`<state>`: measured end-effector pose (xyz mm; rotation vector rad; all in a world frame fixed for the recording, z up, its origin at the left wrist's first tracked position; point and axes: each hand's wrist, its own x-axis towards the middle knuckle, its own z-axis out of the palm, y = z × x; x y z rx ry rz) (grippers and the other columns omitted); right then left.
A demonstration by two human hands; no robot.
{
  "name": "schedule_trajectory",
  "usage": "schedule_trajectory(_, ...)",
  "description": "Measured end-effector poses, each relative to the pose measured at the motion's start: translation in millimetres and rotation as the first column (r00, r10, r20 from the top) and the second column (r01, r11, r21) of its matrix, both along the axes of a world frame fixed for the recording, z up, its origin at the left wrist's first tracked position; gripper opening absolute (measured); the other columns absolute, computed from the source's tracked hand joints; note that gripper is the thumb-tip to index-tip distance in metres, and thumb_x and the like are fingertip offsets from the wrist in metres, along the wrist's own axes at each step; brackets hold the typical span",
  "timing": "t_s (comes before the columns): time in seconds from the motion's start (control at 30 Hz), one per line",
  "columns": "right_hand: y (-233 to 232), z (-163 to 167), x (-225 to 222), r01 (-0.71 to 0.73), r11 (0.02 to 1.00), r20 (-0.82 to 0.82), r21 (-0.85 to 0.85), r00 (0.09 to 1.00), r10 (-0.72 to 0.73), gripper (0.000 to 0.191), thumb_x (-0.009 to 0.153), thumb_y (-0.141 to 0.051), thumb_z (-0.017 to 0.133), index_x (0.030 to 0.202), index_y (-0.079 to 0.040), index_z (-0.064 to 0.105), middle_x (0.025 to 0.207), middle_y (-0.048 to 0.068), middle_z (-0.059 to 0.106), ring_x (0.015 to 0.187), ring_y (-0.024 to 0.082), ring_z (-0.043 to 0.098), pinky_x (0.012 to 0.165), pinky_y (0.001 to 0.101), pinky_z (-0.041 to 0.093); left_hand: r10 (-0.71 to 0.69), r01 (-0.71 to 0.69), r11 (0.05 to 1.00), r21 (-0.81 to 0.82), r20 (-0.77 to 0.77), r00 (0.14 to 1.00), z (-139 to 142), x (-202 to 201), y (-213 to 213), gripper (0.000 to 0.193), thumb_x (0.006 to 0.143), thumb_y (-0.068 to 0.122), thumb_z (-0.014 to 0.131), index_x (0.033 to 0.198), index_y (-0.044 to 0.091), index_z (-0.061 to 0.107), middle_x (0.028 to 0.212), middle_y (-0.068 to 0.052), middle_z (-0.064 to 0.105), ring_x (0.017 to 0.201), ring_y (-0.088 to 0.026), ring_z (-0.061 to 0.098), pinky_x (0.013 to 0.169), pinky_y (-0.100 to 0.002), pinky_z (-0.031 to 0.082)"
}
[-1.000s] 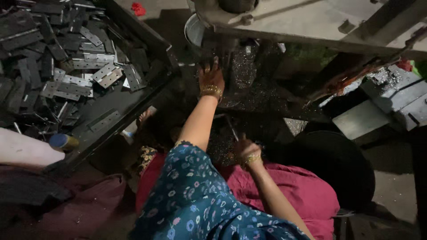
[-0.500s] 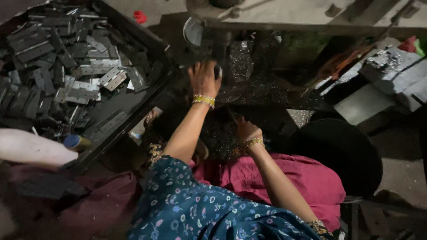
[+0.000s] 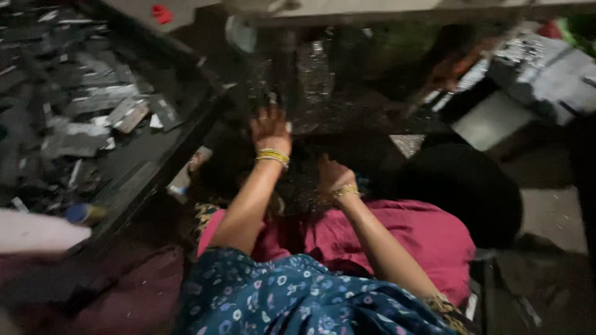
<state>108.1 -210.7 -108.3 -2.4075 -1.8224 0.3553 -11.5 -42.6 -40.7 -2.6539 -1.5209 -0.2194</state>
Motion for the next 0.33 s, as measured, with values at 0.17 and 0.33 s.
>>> schedule_trajectory(0.17, 3, 3, 3, -0.027, 0.998, -0.002, 0.062, 1.000, 0.027, 0.029, 0.096, -0.028, 0.056, 0.120, -0.013, 0.057, 0.105, 0.019, 0.073, 0.085, 0.038, 0.075, 0.069, 0.0512, 0.061, 0.040, -0.030, 0.985, -0.168, 0.053, 0.998, 22, 17, 18, 0.048, 0.102, 0.045, 0.050, 0.143, 0.020, 0.056, 0.169, 0.001, 0.027, 0.152, -0.029, 0.028, 0.122, -0.058, 0.016)
schedule_trajectory(0.33, 5, 11, 6, 0.131, 0.982, -0.155, -0.138, 0.976, -0.152, 0.047, 0.095, -0.035, 0.059, 0.134, -0.012, 0.046, 0.098, 0.022, 0.075, 0.091, 0.042, 0.074, 0.075, 0.0534, 0.060, 0.076, -0.074, 0.997, 0.017, -0.108, 0.991, 25, 39, 39, 0.050, 0.110, 0.036, 0.050, 0.158, 0.023, 0.046, 0.168, -0.004, 0.035, 0.156, -0.033, 0.030, 0.129, -0.062, 0.014)
